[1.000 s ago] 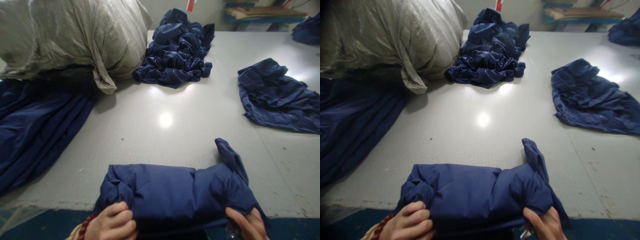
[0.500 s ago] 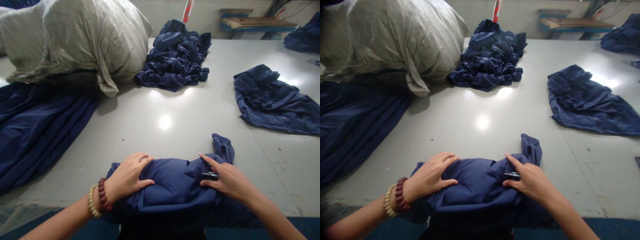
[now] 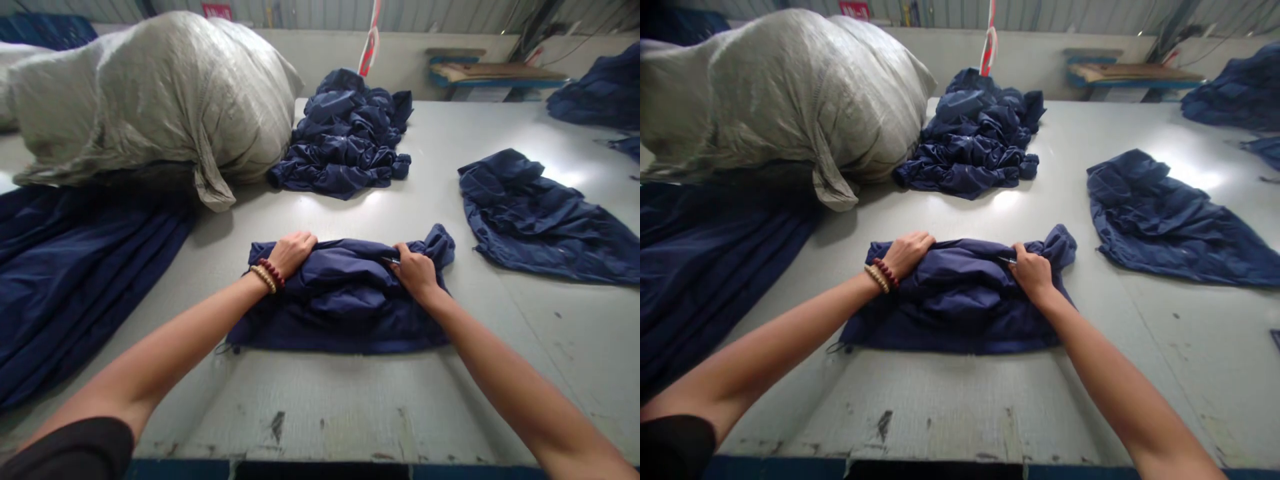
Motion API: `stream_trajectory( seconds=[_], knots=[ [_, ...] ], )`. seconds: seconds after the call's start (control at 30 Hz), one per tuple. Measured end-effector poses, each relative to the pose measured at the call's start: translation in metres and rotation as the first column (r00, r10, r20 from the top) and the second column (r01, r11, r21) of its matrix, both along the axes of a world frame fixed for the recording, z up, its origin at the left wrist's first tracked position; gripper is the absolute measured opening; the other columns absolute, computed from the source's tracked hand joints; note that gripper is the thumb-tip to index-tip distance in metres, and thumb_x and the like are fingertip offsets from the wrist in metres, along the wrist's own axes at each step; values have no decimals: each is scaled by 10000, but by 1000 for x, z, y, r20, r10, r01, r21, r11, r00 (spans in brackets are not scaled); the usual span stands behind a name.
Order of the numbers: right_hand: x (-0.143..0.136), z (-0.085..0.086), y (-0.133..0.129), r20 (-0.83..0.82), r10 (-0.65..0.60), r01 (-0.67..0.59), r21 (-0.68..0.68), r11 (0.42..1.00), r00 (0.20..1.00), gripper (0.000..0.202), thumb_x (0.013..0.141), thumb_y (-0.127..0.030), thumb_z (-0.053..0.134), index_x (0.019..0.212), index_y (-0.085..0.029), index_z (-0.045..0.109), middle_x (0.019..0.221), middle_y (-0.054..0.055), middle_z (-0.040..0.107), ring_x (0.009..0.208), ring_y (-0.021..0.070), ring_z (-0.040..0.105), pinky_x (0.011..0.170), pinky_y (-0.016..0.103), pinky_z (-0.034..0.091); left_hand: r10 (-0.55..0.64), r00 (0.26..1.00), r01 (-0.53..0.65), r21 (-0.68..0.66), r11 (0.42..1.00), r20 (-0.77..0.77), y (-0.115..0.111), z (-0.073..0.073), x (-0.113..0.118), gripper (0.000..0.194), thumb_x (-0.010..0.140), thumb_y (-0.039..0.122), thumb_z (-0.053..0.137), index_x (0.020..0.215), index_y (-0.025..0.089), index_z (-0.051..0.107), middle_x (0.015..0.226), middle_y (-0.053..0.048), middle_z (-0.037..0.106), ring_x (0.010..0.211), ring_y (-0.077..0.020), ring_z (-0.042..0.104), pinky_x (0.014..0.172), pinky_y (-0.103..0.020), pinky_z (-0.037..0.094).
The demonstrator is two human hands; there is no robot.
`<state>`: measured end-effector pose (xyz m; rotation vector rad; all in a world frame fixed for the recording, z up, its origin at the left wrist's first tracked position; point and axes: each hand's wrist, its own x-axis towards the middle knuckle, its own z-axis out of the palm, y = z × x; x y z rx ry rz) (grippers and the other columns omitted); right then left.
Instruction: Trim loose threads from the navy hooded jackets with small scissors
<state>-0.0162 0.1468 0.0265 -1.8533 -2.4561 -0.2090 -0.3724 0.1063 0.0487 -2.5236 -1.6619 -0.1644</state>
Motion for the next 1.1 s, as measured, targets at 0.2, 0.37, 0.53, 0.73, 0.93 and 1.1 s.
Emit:
stream_trajectory(
  seconds=[0.2, 0.37, 0.53, 0.73, 0.93, 1.1],
  knots=[
    [16, -10, 15, -105, 204, -188, 145, 971, 973, 376, 1026, -360, 532, 1319, -154, 646, 847, 115, 794, 738, 263, 751, 594, 290, 364, -118, 991, 107, 156, 982, 61, 17, 1, -14, 249, 1100, 197, 435, 1059, 155, 677, 1020, -118, 672, 995, -269, 579, 939, -423, 457],
    [54, -45, -50, -81, 434, -430, 63, 901, 897, 343, 898, -159, 575, 1212, -177, 711, 733, 58, 780, 604, 195, 700, 538, 255, 355, -227, 966, 204, 181, 962, 119, -75, -31, -22, 256, 1115, 230, 443, 1000, 197, 668, 976, -64, 680, 941, -231, 567, 922, -399, 457],
    [66, -53, -82, -104, 539, -524, 143, 840, 836, 296, 900, -132, 584, 1126, -190, 766, 618, 24, 721, 538, 162, 649, 532, 251, 363, -311, 946, 296, 144, 944, 91, -112, -40, -19, 313, 1116, 183, 425, 927, 225, 670, 897, -32, 660, 884, -202, 556, 893, -369, 454],
    [59, -50, -86, -150, 487, -470, 135, 872, 861, 270, 901, -190, 619, 1126, -189, 769, 651, 33, 742, 557, 197, 683, 538, 273, 376, -300, 945, 287, 108, 952, 132, -105, -35, -14, 325, 1119, 198, 418, 909, 210, 665, 878, -37, 643, 845, -196, 540, 834, -352, 442],
    [54, 25, -51, -533, 253, -388, -158, 908, 808, 312, 954, -446, 672, 1135, -200, 732, 815, 35, 772, 665, 201, 695, 652, 287, 493, -63, 861, 141, -118, 983, 505, -82, 28, -24, 121, 1016, 296, 638, 985, 186, 677, 927, -31, 679, 827, -174, 602, 772, -320, 477],
    [23, 76, 44, -522, 111, -293, -280, 914, 846, 447, 930, -609, 693, 975, -175, 785, 822, 82, 759, 780, 254, 698, 709, 325, 497, 195, 801, -37, -278, 960, 566, 9, 64, -31, 190, 887, 304, 789, 1022, 178, 749, 948, -52, 741, 893, -224, 682, 869, -376, 544]
  ],
)
